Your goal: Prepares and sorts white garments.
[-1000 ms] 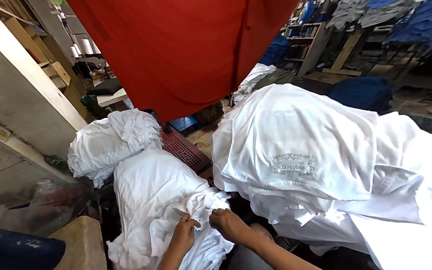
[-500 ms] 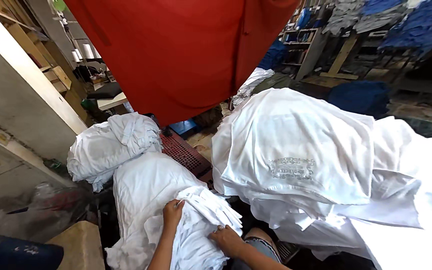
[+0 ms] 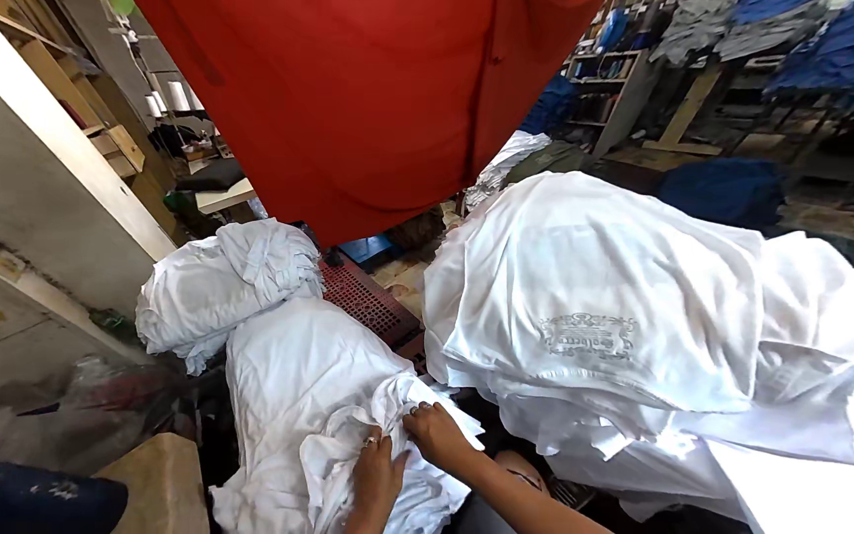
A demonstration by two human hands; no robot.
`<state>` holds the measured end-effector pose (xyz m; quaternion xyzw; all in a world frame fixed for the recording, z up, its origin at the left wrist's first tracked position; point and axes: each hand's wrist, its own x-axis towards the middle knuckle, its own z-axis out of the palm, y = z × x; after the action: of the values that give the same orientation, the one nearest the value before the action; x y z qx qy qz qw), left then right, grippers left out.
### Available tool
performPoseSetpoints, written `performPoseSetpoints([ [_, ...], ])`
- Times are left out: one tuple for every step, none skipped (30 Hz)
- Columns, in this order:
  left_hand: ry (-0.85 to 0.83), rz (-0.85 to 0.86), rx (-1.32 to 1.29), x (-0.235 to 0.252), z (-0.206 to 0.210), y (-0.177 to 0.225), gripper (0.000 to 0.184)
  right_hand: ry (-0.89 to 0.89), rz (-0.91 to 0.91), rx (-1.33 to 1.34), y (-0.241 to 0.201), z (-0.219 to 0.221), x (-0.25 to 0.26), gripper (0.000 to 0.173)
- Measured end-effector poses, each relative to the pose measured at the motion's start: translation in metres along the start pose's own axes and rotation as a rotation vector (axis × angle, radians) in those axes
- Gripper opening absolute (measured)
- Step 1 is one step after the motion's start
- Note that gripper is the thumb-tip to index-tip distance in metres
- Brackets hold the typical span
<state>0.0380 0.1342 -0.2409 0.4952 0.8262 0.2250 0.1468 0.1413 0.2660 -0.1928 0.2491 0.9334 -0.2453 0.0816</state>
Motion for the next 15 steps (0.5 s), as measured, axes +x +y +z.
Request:
performPoseSetpoints([
  [0.007, -0.007, -0.006, 0.006, 0.002, -0.003, 0.047, 0.049, 0.003, 0.039, 0.001, 0.008, -0.003, 0.027],
  [-0.014, -0.029, -0.023, 0.013, -0.001, -0.006, 0.044, 0.11, -0.009, 0.089, 0.003, 0.018, -0.008, 0.027],
  [-0.037, -0.058, -0.049, 0.023, -0.007, -0.007, 0.042, 0.147, -0.046, 0.138, 0.005, 0.027, -0.013, 0.028],
  [-0.047, -0.084, -0.081, 0.032, -0.013, -0.009, 0.041, 0.118, -0.094, 0.172, 0.007, 0.034, -0.021, 0.03],
  [-0.044, -0.105, -0.107, 0.04, -0.018, -0.013, 0.041, 0.023, -0.138, 0.179, 0.009, 0.041, -0.029, 0.033],
  [-0.034, -0.117, -0.123, 0.046, -0.021, -0.017, 0.041, -0.099, -0.153, 0.159, 0.011, 0.048, -0.036, 0.037],
  [-0.019, -0.122, -0.135, 0.052, -0.023, -0.022, 0.04, -0.225, -0.128, 0.115, 0.015, 0.054, -0.042, 0.042],
  [-0.004, -0.124, -0.143, 0.055, -0.024, -0.025, 0.04, -0.326, -0.085, 0.061, 0.019, 0.058, -0.046, 0.046],
  [-0.001, -0.127, -0.152, 0.057, -0.025, -0.027, 0.04, -0.382, -0.044, 0.03, 0.025, 0.058, -0.048, 0.046],
  [-0.001, -0.125, -0.153, 0.057, -0.025, -0.028, 0.039, -0.385, -0.02, 0.028, 0.029, 0.055, -0.049, 0.042],
  [-0.002, -0.122, -0.156, 0.056, -0.024, -0.028, 0.039, -0.35, -0.013, 0.037, 0.032, 0.047, -0.049, 0.038],
  [0.005, -0.117, -0.164, 0.053, -0.022, -0.028, 0.038, -0.303, -0.02, 0.044, 0.032, 0.036, -0.047, 0.035],
  [0.011, -0.112, -0.175, 0.049, -0.02, -0.028, 0.038, -0.265, -0.034, 0.045, 0.031, 0.025, -0.044, 0.033],
  [0.017, -0.107, -0.186, 0.046, -0.019, -0.027, 0.038, -0.238, -0.045, 0.039, 0.028, 0.013, -0.04, 0.033],
  [0.029, -0.1, -0.195, 0.043, -0.018, -0.026, 0.037, -0.213, -0.056, 0.037, 0.024, 0.002, -0.036, 0.033],
])
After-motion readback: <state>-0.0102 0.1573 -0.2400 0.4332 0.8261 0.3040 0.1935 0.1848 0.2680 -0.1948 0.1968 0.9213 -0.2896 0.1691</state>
